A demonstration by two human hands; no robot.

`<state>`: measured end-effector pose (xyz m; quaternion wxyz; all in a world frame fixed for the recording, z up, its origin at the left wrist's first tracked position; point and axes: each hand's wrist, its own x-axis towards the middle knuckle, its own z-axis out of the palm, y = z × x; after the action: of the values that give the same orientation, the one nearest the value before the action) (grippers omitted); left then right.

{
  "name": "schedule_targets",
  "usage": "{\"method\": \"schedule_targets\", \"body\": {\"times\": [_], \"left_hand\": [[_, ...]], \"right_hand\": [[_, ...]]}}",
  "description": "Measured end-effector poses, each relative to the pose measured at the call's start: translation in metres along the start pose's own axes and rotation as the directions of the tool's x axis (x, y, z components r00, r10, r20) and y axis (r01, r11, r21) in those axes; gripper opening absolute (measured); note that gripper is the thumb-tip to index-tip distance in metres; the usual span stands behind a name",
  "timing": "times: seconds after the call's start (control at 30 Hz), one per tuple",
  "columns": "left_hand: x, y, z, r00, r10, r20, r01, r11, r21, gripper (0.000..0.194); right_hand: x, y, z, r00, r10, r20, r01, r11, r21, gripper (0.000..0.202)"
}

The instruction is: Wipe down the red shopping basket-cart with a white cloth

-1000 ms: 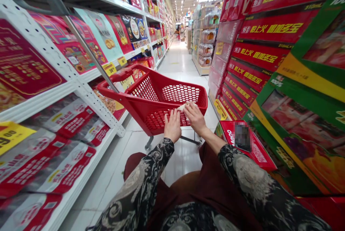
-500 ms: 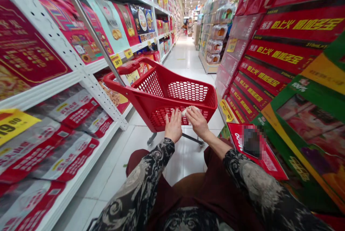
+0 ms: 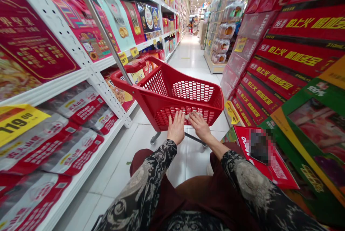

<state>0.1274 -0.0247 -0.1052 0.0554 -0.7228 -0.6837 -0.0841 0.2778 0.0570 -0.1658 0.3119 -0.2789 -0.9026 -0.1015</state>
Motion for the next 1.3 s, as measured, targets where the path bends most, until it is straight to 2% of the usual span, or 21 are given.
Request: {"method": "schedule_targets", "body": {"times": [0.1,0.2,0.33,0.43,0.57,0.63,0.7,0.87,1.0,1.13,1.3], "left_hand": [[0.003,-0.003,0.002,1.000,-0.011,-0.014,0.010,1.000,-0.001,0.067],[0.011,-0.005,-0.001,0.998,-0.030,-0.050,0.030,1.000,0.005,0.067],[0.018,-0.005,-0.008,0.996,-0.060,-0.072,0.061,0.998,0.016,0.069],[0.017,-0.004,-0.010,0.997,-0.063,-0.049,0.065,0.998,0.029,0.068],[0.008,-0.006,-0.005,0.998,-0.065,-0.021,0.066,0.997,0.040,0.067],[0.005,-0.009,-0.002,0.998,-0.067,-0.013,0.068,0.997,0.037,0.066],[0.003,-0.015,0.000,0.997,-0.074,-0.013,0.074,0.997,0.034,0.065],[0.008,-0.034,-0.004,0.985,-0.148,-0.092,0.152,0.988,0.041,0.064],[0.013,-0.049,-0.012,0.969,-0.186,-0.161,0.196,0.979,0.050,0.064],[0.010,-0.055,-0.012,0.970,-0.194,-0.147,0.203,0.978,0.050,0.067],[-0.001,-0.061,0.003,0.974,-0.193,-0.120,0.196,0.980,0.018,0.072]], "right_hand": [[0.009,-0.001,-0.009,0.998,0.015,-0.061,-0.013,1.000,0.026,0.035],[0.034,-0.001,-0.024,0.985,0.038,-0.167,-0.033,0.999,0.034,0.038],[0.058,-0.001,-0.030,0.982,0.029,-0.184,-0.026,0.999,0.020,0.038],[0.052,-0.002,-0.018,0.989,-0.010,-0.148,0.009,1.000,-0.006,0.037],[0.027,-0.005,0.002,0.998,-0.025,-0.051,0.025,1.000,-0.011,0.035],[0.020,-0.008,0.005,1.000,-0.018,-0.016,0.018,1.000,0.001,0.034],[0.023,-0.012,0.001,0.999,-0.017,-0.027,0.017,1.000,0.011,0.035],[0.067,-0.025,-0.018,0.981,-0.031,-0.190,0.033,0.999,0.005,0.038],[0.091,-0.030,-0.015,0.983,-0.045,-0.180,0.047,0.999,0.004,0.038],[0.081,-0.031,0.004,0.993,-0.066,-0.095,0.068,0.998,0.014,0.038],[0.055,-0.031,0.019,0.996,-0.092,-0.022,0.092,0.996,-0.007,0.035]]}}
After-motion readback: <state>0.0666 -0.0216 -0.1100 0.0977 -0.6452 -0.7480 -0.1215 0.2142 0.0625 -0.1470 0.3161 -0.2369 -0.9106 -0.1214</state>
